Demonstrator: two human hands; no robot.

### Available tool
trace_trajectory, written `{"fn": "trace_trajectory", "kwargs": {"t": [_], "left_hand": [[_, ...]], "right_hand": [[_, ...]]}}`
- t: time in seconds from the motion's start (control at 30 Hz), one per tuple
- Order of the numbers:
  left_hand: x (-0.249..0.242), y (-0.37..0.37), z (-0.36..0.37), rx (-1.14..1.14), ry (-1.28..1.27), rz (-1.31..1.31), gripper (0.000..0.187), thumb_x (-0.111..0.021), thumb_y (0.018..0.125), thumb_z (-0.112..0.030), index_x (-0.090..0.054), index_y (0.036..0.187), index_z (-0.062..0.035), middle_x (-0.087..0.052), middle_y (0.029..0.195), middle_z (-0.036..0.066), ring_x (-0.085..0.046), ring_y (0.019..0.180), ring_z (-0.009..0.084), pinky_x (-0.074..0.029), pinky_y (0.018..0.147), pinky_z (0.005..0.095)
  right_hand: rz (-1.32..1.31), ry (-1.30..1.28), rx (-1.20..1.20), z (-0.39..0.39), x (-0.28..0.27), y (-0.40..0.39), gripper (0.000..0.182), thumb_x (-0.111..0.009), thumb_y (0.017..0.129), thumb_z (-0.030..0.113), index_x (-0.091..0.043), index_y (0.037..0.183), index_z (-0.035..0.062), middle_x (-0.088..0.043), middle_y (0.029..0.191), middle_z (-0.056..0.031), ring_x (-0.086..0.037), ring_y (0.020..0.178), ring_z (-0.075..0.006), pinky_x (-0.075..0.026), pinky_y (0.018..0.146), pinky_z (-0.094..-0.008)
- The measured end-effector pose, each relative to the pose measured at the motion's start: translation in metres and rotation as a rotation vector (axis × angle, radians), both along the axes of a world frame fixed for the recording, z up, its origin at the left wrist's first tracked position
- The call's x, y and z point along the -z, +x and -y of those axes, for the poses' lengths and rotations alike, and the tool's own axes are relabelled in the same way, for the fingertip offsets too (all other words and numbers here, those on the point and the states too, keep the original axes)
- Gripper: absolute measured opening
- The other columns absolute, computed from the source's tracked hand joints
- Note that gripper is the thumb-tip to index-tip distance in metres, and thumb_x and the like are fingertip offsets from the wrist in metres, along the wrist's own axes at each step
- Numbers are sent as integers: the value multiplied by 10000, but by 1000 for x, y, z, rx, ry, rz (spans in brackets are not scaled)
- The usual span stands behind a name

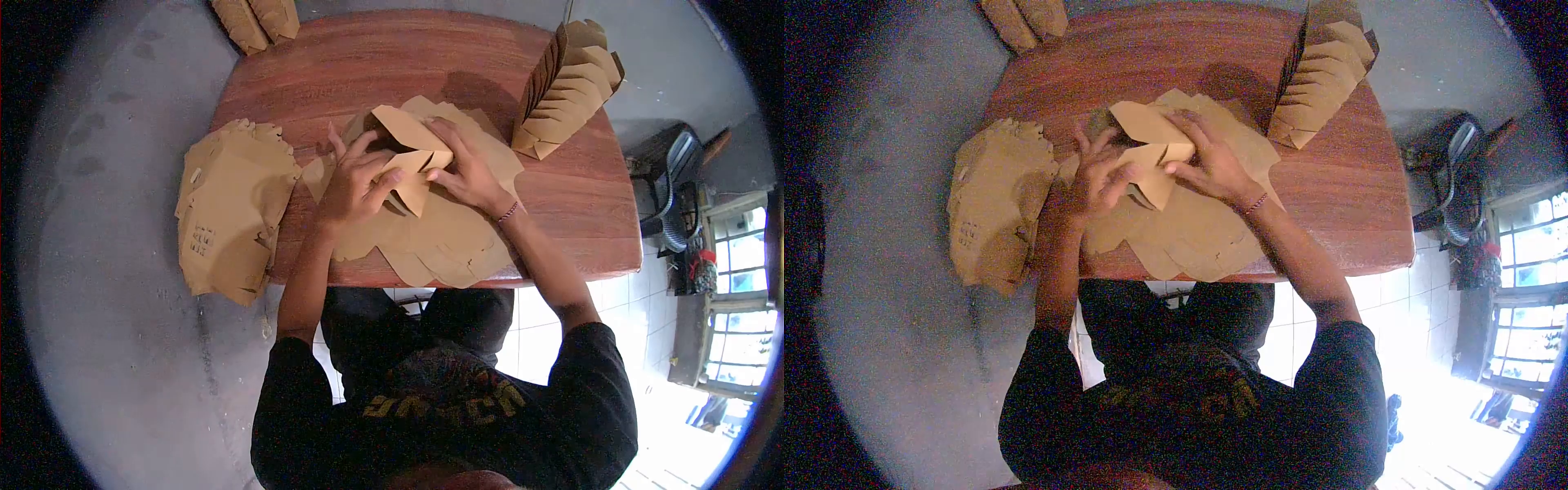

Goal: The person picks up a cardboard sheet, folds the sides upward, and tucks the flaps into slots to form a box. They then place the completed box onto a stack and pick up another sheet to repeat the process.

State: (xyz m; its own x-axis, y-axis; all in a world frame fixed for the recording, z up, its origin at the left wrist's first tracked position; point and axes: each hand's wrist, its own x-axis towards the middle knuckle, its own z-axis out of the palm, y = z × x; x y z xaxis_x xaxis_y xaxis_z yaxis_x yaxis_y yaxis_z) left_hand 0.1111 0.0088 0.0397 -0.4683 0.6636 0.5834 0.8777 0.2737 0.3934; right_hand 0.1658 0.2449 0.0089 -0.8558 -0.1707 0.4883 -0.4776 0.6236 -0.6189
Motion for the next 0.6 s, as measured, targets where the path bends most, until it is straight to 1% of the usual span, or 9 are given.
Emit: {"fn": "trace_trajectory", "kwargs": {"t": [0.03, 0.13, 0.23, 0.3, 0.33, 0.37, 0.43, 0.53, 0.6], "left_hand": [[-2, 1, 0, 4, 8, -7, 338, -551, 947, -290, -673, 1039, 12, -667, 1073, 164, -484, 1232, 305, 43, 1081, 680], [-4, 1, -3, 77, 154, 81, 327, -549, 953, -276, -657, 1020, 26, -655, 1048, 182, -545, 1141, 316, 20, 1108, 635], [10, 2, -1, 170, 234, 416, 333, -549, 957, -273, -636, 1003, 45, -643, 1008, 189, -598, 1006, 331, -1, 1131, 585], [12, 4, -1, 194, 249, 434, 339, -544, 962, -273, -624, 986, 55, -635, 973, 185, -606, 927, 338, -10, 1135, 572], [12, 4, -1, 188, 235, 424, 343, -544, 963, -277, -623, 979, 57, -636, 979, 185, -608, 925, 342, -11, 1135, 570], [11, 4, 0, 181, 222, 414, 348, -543, 964, -281, -622, 973, 58, -637, 985, 185, -611, 924, 345, -12, 1136, 569], [7, 3, 2, 128, 156, 356, 359, -545, 963, -295, -631, 965, 54, -647, 1045, 187, -613, 1000, 352, -7, 1133, 575], [1, 4, -3, -33, 204, 244, 356, -586, 940, -305, -645, 1005, 40, -665, 1100, 176, -609, 1108, 313, 4, 1128, 578], [-13, 7, -5, -173, 96, -28, 348, -613, 925, -292, -647, 1062, 25, -674, 1106, 171, -599, 1151, 276, -119, 1125, 544]], "right_hand": [[4, -2, -9, -1, 2, 0, 806, -708, 843, 372, -295, 1461, 59, -381, 1455, -214, -403, 1330, -375, -360, 1079, -428], [193, -472, -175, 1, 0, 2, 853, -676, 872, 371, -197, 1511, 69, -299, 1525, -170, -325, 1386, -333, -299, 1116, -412], [184, -553, -248, -6, 1, 0, 856, -652, 884, 375, -168, 1526, 82, -269, 1543, -149, -286, 1401, -290, -266, 1128, -407], [169, -607, -285, -9, 3, 0, 852, -648, 879, 392, -182, 1522, 84, -273, 1537, -158, -291, 1396, -277, -263, 1130, -404], [160, -635, -302, -10, 4, -1, 850, -647, 877, 400, -188, 1520, 85, -275, 1534, -162, -293, 1393, -271, -261, 1132, -403], [216, -665, -290, -10, 6, 0, 841, -645, 874, 407, -206, 1513, 83, -285, 1526, -164, -301, 1388, -272, -264, 1130, -405], [329, -723, -266, -7, 8, 2, 823, -643, 868, 421, -241, 1499, 79, -305, 1509, -169, -318, 1377, -272, -270, 1127, -409], [258, -689, -203, -3, -4, 5, 783, -644, 864, 432, -299, 1465, 68, -344, 1475, -160, -351, 1351, -278, -291, 1116, -415], [235, -706, -152, -2, -2, 4, 768, -633, 870, 459, -321, 1449, 63, -365, 1451, -163, -370, 1334, -274, -309, 1103, -414]]}}
